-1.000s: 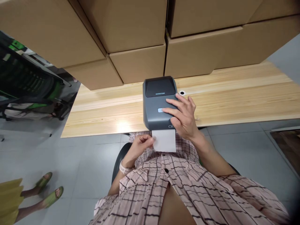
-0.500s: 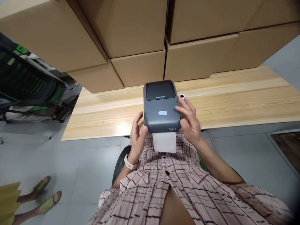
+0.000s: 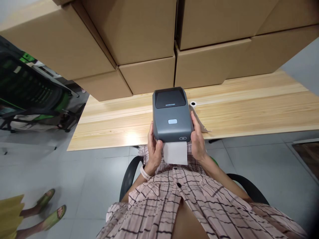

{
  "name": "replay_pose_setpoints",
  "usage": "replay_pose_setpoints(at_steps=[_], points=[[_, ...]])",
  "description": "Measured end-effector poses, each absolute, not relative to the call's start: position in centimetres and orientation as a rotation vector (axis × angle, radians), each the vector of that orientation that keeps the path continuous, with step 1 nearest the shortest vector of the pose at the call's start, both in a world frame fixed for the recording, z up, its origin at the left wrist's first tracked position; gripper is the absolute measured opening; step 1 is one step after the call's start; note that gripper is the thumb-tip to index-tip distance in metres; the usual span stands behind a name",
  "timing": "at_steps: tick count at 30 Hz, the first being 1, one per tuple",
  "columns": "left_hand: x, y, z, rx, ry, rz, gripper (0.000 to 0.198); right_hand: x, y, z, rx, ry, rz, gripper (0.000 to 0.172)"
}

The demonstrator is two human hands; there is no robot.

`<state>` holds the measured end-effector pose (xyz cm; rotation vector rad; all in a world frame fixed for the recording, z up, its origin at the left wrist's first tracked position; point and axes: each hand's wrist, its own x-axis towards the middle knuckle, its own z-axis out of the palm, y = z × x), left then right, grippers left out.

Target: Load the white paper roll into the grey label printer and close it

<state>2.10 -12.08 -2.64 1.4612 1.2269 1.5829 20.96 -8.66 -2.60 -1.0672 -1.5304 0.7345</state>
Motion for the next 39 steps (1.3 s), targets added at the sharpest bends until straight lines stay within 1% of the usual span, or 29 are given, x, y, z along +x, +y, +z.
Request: replay_pose_setpoints(at_steps=[3, 6, 10, 12, 14, 16, 19, 21, 24, 26, 28, 29, 31, 32, 33, 34, 35, 37, 39], points=[[1.7, -11.8, -2.5, 1.594, 1.281, 1.590, 0.062, 20.7, -8.9, -2.0, -1.094, -1.550, 0.707, 0.070], [1.1, -10.7, -1.4, 1.665, 1.325, 1.617, 0.061, 21.1, -8.6, -0.2, -1.165, -1.629, 0.635, 0.072], [-0.3, -7.2, 1.4, 1.672, 1.241, 1.727, 0.060, 21.6, -5.8, 4.2, -1.176, -1.757, 0.420, 0.083], [-0.9, -4.7, 2.4, 1.619, 1.219, 1.754, 0.052, 21.5, -3.4, 6.8, -1.157, -1.786, 0.317, 0.085], [-1.3, -2.3, 2.7, 1.542, 1.226, 1.747, 0.045, 21.1, -0.7, 9.2, -1.172, -1.795, 0.268, 0.083], [-1.4, -0.4, 2.2, 1.486, 1.281, 1.623, 0.047, 20.7, 2.0, 11.1, -1.178, -1.805, 0.254, 0.080], [-1.1, 0.9, 0.8, 1.441, 1.344, 1.405, 0.059, 20.3, 6.0, 13.1, -1.137, -1.791, 0.259, 0.077], [-1.0, 1.0, 0.0, 1.438, 1.316, 1.324, 0.067, 20.3, 8.7, 13.9, -1.123, -1.756, 0.282, 0.076], [-0.9, 0.8, -0.5, 1.413, 1.276, 1.305, 0.072, 20.4, 12.0, 14.3, -1.163, -1.710, 0.385, 0.071], [-0.8, 0.6, -0.5, 1.392, 1.283, 1.313, 0.073, 20.5, 12.5, 14.1, -1.169, -1.698, 0.431, 0.067], [-0.7, 0.5, -0.3, 1.374, 1.310, 1.320, 0.073, 20.6, 11.3, 13.5, -1.119, -1.657, 0.315, 0.067], [-0.6, 0.4, -0.2, 1.369, 1.327, 1.322, 0.073, 20.5, 10.2, 13.1, -1.077, -1.627, 0.210, 0.063], [-0.5, 0.2, 0.3, 1.369, 1.375, 1.304, 0.075, 20.4, 7.5, 12.2, -1.006, -1.656, 0.048, 0.046], [-0.5, 0.0, 0.7, 1.386, 1.411, 1.268, 0.076, 20.3, 6.3, 11.7, -0.990, -1.758, 0.047, 0.038], [-0.6, -0.1, 1.3, 1.425, 1.463, 1.208, 0.077, 20.3, 5.5, 11.2, -0.988, -1.924, 0.108, 0.035], [-0.7, -0.2, 1.9, 1.488, 1.535, 1.124, 0.078, 20.3, 5.0, 10.8, -1.000, -2.118, 0.208, 0.035], [-0.8, -0.3, 2.5, 1.567, 1.620, 1.019, 0.078, 20.3, 4.9, 10.4, -1.025, -2.317, 0.322, 0.038], [-1.1, -0.4, 3.7, 1.735, 1.787, 0.785, 0.076, 20.4, 5.7, 9.9, -1.105, -2.634, 0.514, 0.052], [-1.3, -0.4, 4.6, 1.823, 1.867, 0.615, 0.072, 20.3, 7.1, 9.7, -1.160, -2.844, 0.607, 0.063]])
